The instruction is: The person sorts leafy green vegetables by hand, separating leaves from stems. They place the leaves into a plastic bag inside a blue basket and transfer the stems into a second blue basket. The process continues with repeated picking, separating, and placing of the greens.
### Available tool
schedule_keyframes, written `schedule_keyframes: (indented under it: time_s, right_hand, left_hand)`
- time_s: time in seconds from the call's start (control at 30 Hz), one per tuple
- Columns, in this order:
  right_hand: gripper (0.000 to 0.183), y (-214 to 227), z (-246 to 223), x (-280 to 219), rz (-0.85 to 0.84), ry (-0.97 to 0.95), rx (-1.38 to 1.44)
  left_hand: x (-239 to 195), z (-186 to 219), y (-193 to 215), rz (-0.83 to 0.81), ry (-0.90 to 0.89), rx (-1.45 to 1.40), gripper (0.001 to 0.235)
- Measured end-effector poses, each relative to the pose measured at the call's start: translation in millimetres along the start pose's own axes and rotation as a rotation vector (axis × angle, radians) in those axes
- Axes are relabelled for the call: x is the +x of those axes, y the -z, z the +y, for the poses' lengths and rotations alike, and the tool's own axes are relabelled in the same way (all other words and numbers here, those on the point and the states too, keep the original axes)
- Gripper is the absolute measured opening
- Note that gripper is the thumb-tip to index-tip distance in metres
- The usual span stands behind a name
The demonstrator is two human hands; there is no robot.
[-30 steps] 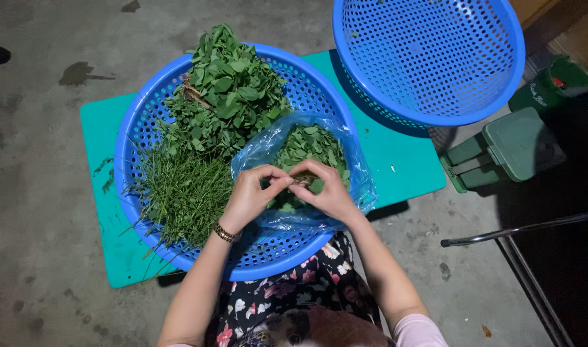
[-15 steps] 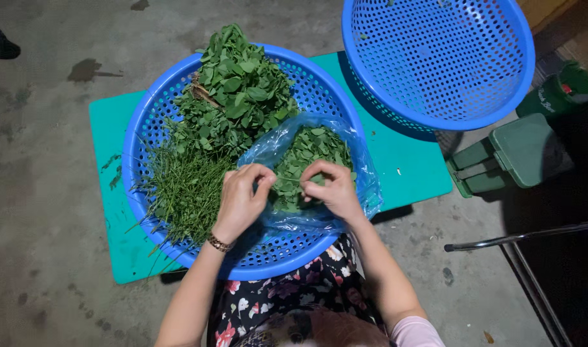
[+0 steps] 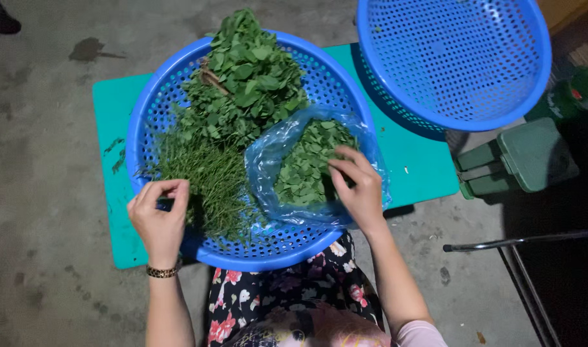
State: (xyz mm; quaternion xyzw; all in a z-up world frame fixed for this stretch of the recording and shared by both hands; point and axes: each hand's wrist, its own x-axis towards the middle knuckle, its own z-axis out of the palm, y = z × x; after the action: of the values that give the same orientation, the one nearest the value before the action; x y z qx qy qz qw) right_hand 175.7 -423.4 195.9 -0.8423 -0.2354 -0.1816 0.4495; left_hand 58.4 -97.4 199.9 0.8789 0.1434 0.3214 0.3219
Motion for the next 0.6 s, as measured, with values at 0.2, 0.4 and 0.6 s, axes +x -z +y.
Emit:
schedule_keyframes:
  time_s: [0.2, 0.4, 0.6]
  right_hand:
    - [0.012, -48, -14, -62, -0.461, 0.062, 0.333]
    - [0.016, -144, 25, -108, -0.646, -0.020, -0.013]
    - [0.041, -162, 33, -115, -0.606, -0.027, -0.050]
  left_hand:
    - [-30, -44, 1, 0.006, -0.058, 0.353, 0.009]
    - [-49, -29, -1, 0.057, -0.093, 0.356, 0.034]
    - [-76, -2, -26, -0.123, -0.250, 0.169, 0.016]
